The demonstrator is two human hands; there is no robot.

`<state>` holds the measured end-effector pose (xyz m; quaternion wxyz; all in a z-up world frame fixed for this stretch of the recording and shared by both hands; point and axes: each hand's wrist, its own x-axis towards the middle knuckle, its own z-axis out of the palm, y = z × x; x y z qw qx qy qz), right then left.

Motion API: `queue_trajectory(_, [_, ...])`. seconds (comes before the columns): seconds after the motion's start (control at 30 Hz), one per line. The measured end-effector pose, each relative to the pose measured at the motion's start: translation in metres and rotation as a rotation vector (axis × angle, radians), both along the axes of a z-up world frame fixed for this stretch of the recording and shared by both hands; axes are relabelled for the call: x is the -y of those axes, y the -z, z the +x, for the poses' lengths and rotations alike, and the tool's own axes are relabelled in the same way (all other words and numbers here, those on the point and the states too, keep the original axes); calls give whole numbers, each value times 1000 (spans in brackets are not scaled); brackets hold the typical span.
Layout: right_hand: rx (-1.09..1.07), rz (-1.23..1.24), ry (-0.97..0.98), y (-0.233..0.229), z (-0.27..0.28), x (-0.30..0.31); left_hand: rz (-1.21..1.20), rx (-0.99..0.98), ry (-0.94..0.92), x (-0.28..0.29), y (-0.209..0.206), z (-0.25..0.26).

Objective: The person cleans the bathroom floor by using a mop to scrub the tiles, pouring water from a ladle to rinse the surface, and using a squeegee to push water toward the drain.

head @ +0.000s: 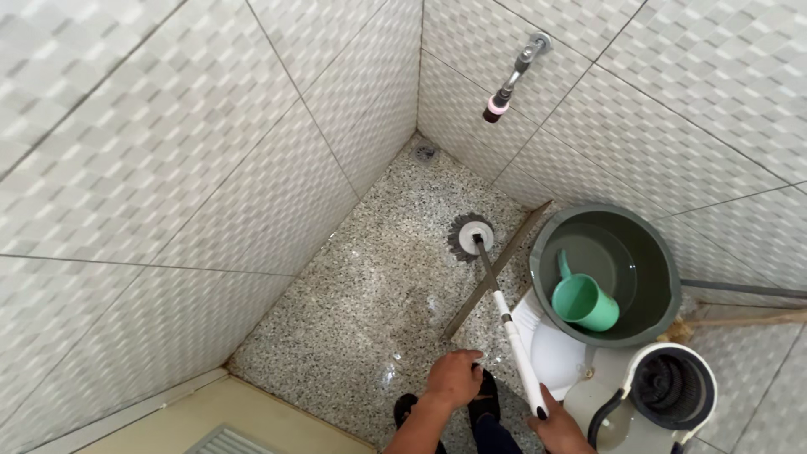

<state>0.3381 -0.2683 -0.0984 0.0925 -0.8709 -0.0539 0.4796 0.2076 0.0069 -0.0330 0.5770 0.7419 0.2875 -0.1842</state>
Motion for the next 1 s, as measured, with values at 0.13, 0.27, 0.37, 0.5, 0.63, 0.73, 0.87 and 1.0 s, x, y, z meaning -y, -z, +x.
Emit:
queue_trajectory(0.13, [14,-48,-59,0,13,2,73,72,-63,7,3,10])
queue_trajectory(0.27, [-20,-63,-56,-9,37,-18,100,47,-101,11,8,18])
queue_trajectory(0.37, [-42,-70,-123,-16,78,-55,138,88,-130,11,14,24])
queue_trajectory(0.5, [-31,-17,-201,3,140,-125,114,51,-151,8,14,35])
queue_trajectory(0.63, [32,191,-239,33,185,-203,151,69,-206,-2,8,35])
queue_trajectory(0.73, [11,138,-111,38,185,-248,139,1,-250,-11,4,26])
queue_trajectory(0.87, [141,252,-205,19,142,-243,169,-4,-298,-16,0,5])
queue_trajectory(1.0, [104,90,-172,-45,79,-191,127,-61,-276,-17,0,-19])
